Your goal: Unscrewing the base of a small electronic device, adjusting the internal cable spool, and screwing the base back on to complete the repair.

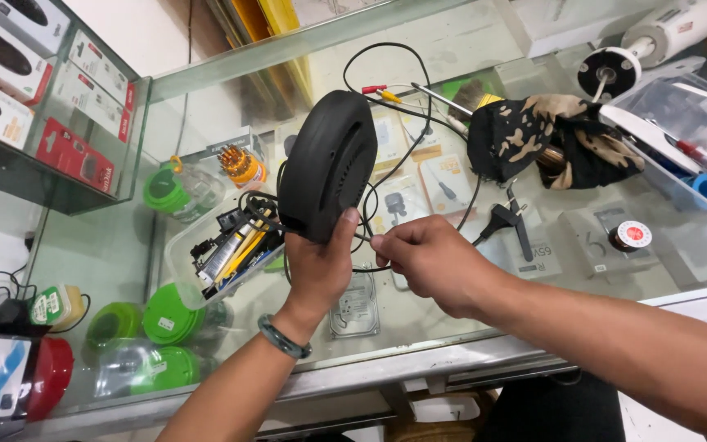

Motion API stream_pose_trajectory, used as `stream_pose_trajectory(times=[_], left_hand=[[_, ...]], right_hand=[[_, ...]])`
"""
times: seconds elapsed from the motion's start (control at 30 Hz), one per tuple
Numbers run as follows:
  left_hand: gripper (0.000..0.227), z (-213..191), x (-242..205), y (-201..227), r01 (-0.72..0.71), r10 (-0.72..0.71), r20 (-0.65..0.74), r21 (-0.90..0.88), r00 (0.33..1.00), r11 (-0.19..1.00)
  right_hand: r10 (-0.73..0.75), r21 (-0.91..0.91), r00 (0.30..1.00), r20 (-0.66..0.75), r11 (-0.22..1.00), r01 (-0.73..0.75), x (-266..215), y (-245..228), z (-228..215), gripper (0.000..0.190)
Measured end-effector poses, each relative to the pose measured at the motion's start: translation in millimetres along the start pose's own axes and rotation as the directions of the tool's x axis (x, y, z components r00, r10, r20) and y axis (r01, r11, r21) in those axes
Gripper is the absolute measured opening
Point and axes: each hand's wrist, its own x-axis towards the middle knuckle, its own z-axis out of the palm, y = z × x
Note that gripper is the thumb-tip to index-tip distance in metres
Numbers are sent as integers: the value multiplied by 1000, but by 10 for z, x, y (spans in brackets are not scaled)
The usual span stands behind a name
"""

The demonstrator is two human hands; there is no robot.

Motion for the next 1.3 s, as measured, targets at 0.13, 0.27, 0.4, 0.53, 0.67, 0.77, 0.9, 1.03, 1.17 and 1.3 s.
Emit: stream_pose_trajectory(times=[0.13,0.27,0.4,0.53,0.67,0.77,0.9,1.03,1.17,1.3], left_hand=[[30,-4,36,-42,-17,18,-13,50,1000,999],[34,20,69,105,4,-4,-37,11,999,1000],[35,-5,-41,-126,73,-72,-63,18,995,997],[27,-4,-52,-342,26,-27,-11,-19,1000,999],[31,16,28,-427,40,-38,51,-44,998,998],[55,-42,234,79,55,-50,38,-129,998,990],[53,-193,330,192,221,-260,-90,-307,961,926],[56,-267,440,153,421,-449,182,-744,875,519],[62,-258,357,302,584,-420,445,-754,791,300],[60,-247,302,107,695,-378,591,-670,713,263]], right_hand=[[-126,-156,989,80,978,137,172,52,-84,26],[-739,-813,577,348,68,578,73,119,-70,12],[-741,-825,442,505,-264,499,93,333,-62,14],[-410,-484,892,192,750,450,139,197,-26,23],[27,108,965,260,992,-57,200,112,-45,29],[-117,-432,932,343,862,267,283,-269,-319,32],[-278,-694,942,185,642,326,391,-329,-771,27],[-529,-965,849,15,214,150,691,-22,-949,21],[-588,-995,807,63,25,95,779,121,-871,17],[-770,-964,621,148,28,264,471,-137,-544,36]])
